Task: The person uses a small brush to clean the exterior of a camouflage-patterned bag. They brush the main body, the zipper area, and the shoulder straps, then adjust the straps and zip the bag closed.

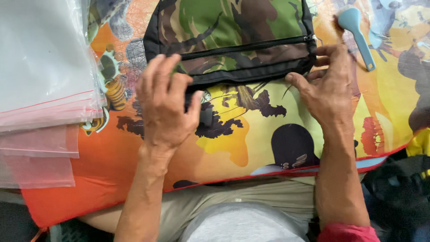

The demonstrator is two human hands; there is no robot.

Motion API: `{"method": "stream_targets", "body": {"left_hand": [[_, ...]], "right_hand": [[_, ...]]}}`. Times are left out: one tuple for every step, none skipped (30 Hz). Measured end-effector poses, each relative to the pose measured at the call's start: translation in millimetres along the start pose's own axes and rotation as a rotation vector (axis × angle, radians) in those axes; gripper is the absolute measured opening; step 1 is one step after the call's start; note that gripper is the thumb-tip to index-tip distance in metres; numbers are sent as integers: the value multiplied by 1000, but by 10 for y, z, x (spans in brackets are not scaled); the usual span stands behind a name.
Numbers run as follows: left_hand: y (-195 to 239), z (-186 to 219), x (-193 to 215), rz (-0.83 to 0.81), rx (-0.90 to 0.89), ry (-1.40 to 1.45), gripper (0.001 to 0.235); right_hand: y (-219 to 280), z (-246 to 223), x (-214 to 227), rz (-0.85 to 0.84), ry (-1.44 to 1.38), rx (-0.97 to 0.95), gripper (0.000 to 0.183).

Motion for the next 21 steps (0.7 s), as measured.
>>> {"method": "stream_targets", "body": {"left_hand": [[-55, 99, -30, -65, -134, 2, 36], [-115, 179, -106, -65, -135, 3, 36], [-173, 273, -192, -133, -217, 39, 41], [-235, 359, -274, -199, -298, 74, 46], [-319, 418, -374, -196, -299, 72, 46], [-386, 492, -472, -197, -362, 73, 49], [-453, 566, -573, -199, -424, 74, 53], [-513, 592, -747, -197, -426, 74, 53], [-576, 617, -910, -124, -427, 67, 47], [-635, 649, -1077, -53, -427, 62, 41], [-681, 672, -1135, -54, -429, 64, 41], [-728, 694, -1180, 22, -450, 11, 37], [-773, 716, -1228, 98, -469, -42, 35], [-781, 733, -1229, 93, -470, -39, 35], [-788, 750, -1225, 122, -480, -38, 24], [-810, 758, -1217, 154, -492, -40, 16], [-826, 769, -1198, 152, -495, -39, 16], [-834, 780, -1182, 128, -488, -51, 14], [-839, 789, -1164, 104, -480, -63, 12], [-845, 816, -1089, 103, -477, -63, 12], [-849, 842, -1009, 136, -461, -128, 13]], "right_hand": [[-11, 56, -37, -69, -186, -72, 53], [14, 90, -91, -67, -185, -72, 53], [42, 99, -123, 41, -49, 27, 45], [63, 99, -163, 147, 86, 130, 38], [64, 71, -164, 150, 85, 132, 38], [83, 39, -166, 163, 77, 178, 33], [101, 8, -168, 177, 69, 223, 29], [76, 92, -195, 179, 70, 223, 29], [51, 179, -218, 199, 40, 224, 30], [33, 271, -237, 217, 10, 223, 33], [52, 261, -213, 218, 12, 220, 33], [61, 252, -197, 194, -4, 213, 26], [70, 244, -183, 170, -19, 206, 20], [69, 267, -178, 168, -19, 201, 20], [66, 290, -177, 150, -41, 203, 18], [48, 306, -179, 135, -64, 206, 16], [45, 307, -175, 136, -65, 203, 16], [51, 301, -172, 138, -35, 227, 15], [59, 292, -171, 140, -6, 251, 13], [71, 222, -124, 137, -6, 252, 13], [78, 159, -88, 69, -56, 219, 12]]}}
Point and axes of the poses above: each hand's wrist, its own y-axis away from the middle knuckle, its own x-axis out of the back of the hand, z = x × y, the point moved 2 cm from there along -y, towards the middle knuckle, and after that the axes turned 9 degrees about -z, right-handed, at the moved point
